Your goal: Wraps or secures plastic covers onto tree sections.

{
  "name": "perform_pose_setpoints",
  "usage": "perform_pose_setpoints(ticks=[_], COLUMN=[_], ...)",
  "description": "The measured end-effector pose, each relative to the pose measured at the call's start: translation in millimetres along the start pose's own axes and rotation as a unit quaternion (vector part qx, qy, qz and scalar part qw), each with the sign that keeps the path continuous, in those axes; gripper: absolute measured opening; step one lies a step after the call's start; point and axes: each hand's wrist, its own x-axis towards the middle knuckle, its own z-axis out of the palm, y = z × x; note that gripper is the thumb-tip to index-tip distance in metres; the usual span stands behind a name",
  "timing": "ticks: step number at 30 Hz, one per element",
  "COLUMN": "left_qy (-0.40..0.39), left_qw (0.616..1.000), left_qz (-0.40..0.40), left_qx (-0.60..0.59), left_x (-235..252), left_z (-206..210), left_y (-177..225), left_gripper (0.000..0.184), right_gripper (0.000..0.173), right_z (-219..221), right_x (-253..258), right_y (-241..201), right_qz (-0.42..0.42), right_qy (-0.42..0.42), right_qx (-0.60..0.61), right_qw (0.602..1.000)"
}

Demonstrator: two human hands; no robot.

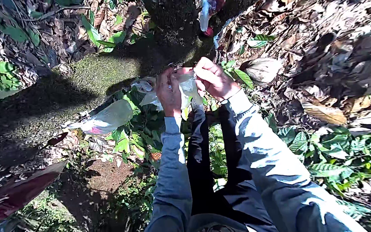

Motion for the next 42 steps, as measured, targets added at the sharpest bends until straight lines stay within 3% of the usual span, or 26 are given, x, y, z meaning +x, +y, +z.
perform_pose_setpoints(ticks=[6, 9, 13, 16, 19, 24, 32, 42], left_qy=[0.103, 0.113, 0.081, 0.017, -0.02, -0.022, -0.04, -0.051], left_qw=[0.993, 0.982, 0.943, 0.93, 0.915, 0.849, 0.927, 0.965], left_qz=[-0.033, -0.069, -0.147, -0.176, -0.177, -0.187, -0.075, 0.009], left_qx=[-0.045, -0.138, -0.288, -0.323, -0.363, -0.494, -0.364, -0.258], left_x=[1.2, 1.6, 1.7, -4.8, -6.2, 2.5, 3.3, 2.1], left_z=[14.2, 13.0, 1.0, -12.4, -18.4, -8.5, 0.1, 2.4], left_y=[-1.2, 0.4, 9.7, 18.6, 24.4, 12.7, -1.4, -11.9], left_gripper=[0.02, 0.016, 0.018, 0.02, 0.014, 0.015, 0.021, 0.017], right_gripper=[0.01, 0.008, 0.017, 0.015, 0.018, 0.018, 0.025, 0.022], right_z=[9.2, 3.7, -1.2, 4.2, 5.3, 11.2, 16.6, 11.5], right_x=[4.0, 8.6, 17.1, 22.8, 27.1, 28.5, 24.2, 26.2], right_y=[14.1, 21.1, 31.0, 38.6, 47.1, 53.2, 50.0, 48.5], right_qz=[-0.07, -0.093, -0.115, -0.127, -0.138, -0.131, -0.125, -0.147], right_qy=[0.02, 0.057, 0.127, 0.169, 0.184, 0.171, 0.178, 0.178], right_qx=[0.001, -0.027, -0.089, -0.096, -0.099, -0.069, -0.117, -0.211], right_qw=[0.997, 0.994, 0.981, 0.973, 0.968, 0.974, 0.969, 0.95])
